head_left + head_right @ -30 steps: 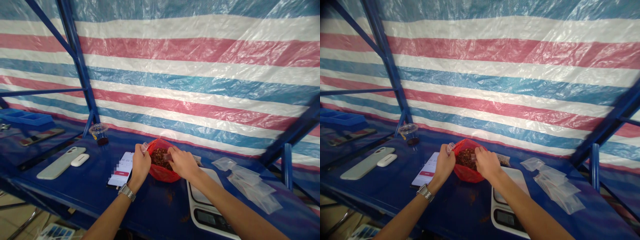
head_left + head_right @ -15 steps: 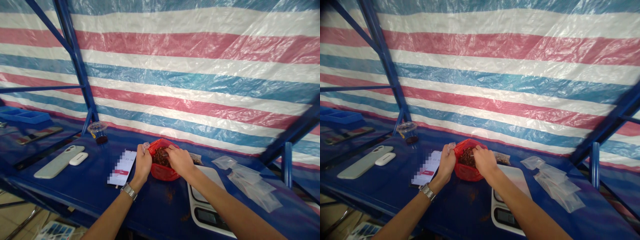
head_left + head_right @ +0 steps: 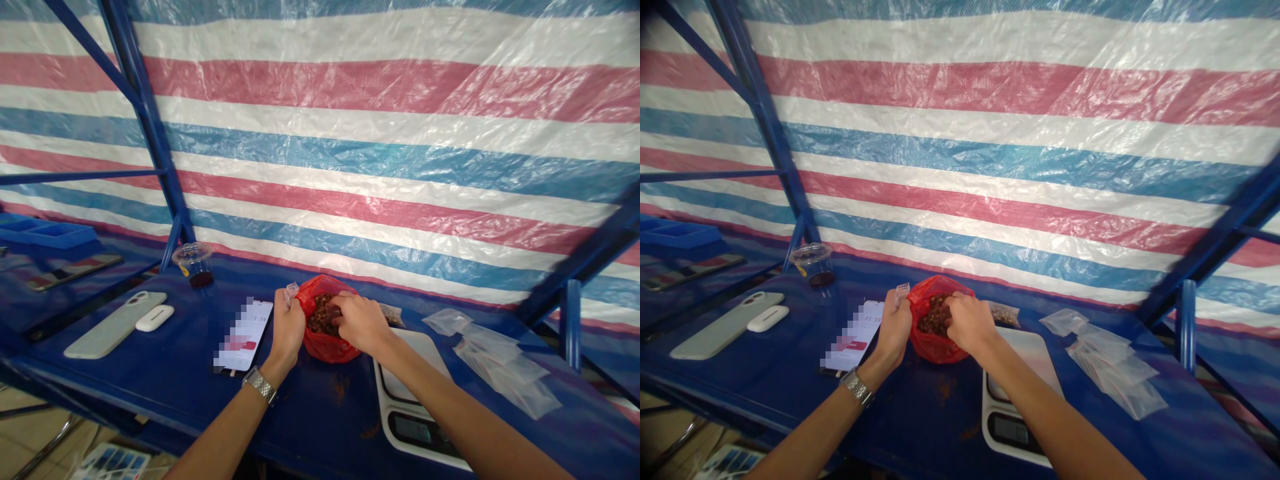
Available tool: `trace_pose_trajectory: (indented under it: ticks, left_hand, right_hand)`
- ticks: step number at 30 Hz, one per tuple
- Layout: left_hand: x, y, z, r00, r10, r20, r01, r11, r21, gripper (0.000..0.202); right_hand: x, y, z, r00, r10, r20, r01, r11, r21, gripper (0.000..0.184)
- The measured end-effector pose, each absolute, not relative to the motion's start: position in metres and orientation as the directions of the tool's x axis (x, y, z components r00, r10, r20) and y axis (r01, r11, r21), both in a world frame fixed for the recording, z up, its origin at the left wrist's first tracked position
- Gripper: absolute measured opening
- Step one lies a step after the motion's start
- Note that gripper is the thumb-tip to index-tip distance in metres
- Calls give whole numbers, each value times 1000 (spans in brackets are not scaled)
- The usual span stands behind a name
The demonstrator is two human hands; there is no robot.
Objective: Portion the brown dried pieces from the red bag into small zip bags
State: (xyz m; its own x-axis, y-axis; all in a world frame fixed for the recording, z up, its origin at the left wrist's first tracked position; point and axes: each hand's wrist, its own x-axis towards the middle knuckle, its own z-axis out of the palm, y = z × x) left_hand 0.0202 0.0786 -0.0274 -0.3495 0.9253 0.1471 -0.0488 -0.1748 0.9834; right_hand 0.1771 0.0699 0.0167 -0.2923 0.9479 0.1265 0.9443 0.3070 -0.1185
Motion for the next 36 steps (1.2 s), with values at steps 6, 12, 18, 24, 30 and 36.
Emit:
trace_pose_trajectory:
  ticks: [6, 12, 18, 24, 30, 36]
  left_hand:
    - [22, 77, -24, -324, 932, 164, 20, -167, 986, 11]
    - [13, 81, -17, -364, 880, 304, 303, -196, 932, 16]
    - [7, 68, 5, -333, 835, 438, 389, -302, 870, 16]
    - [19, 49, 22, -167, 877, 450, 496, -320, 807, 21]
    - [32, 45, 20, -17, 933, 359, 646, -264, 716, 30]
    - [32, 48, 15, 27, 918, 396, 751, -280, 598, 31]
  right_hand:
    - [177, 69, 16, -367, 912, 181, 898, 398, -188, 27]
    - [187, 67, 18, -262, 951, 163, 836, 308, -455, 23]
    - [208, 67, 24, -238, 960, 146, 756, 278, -593, 23]
    - [228, 72, 42, -312, 928, 203, 543, 350, -763, 24]
    - [223, 57, 70, -362, 896, 259, 498, 420, -759, 26]
    - [205, 46, 83, -397, 844, 360, 655, 535, -533, 31]
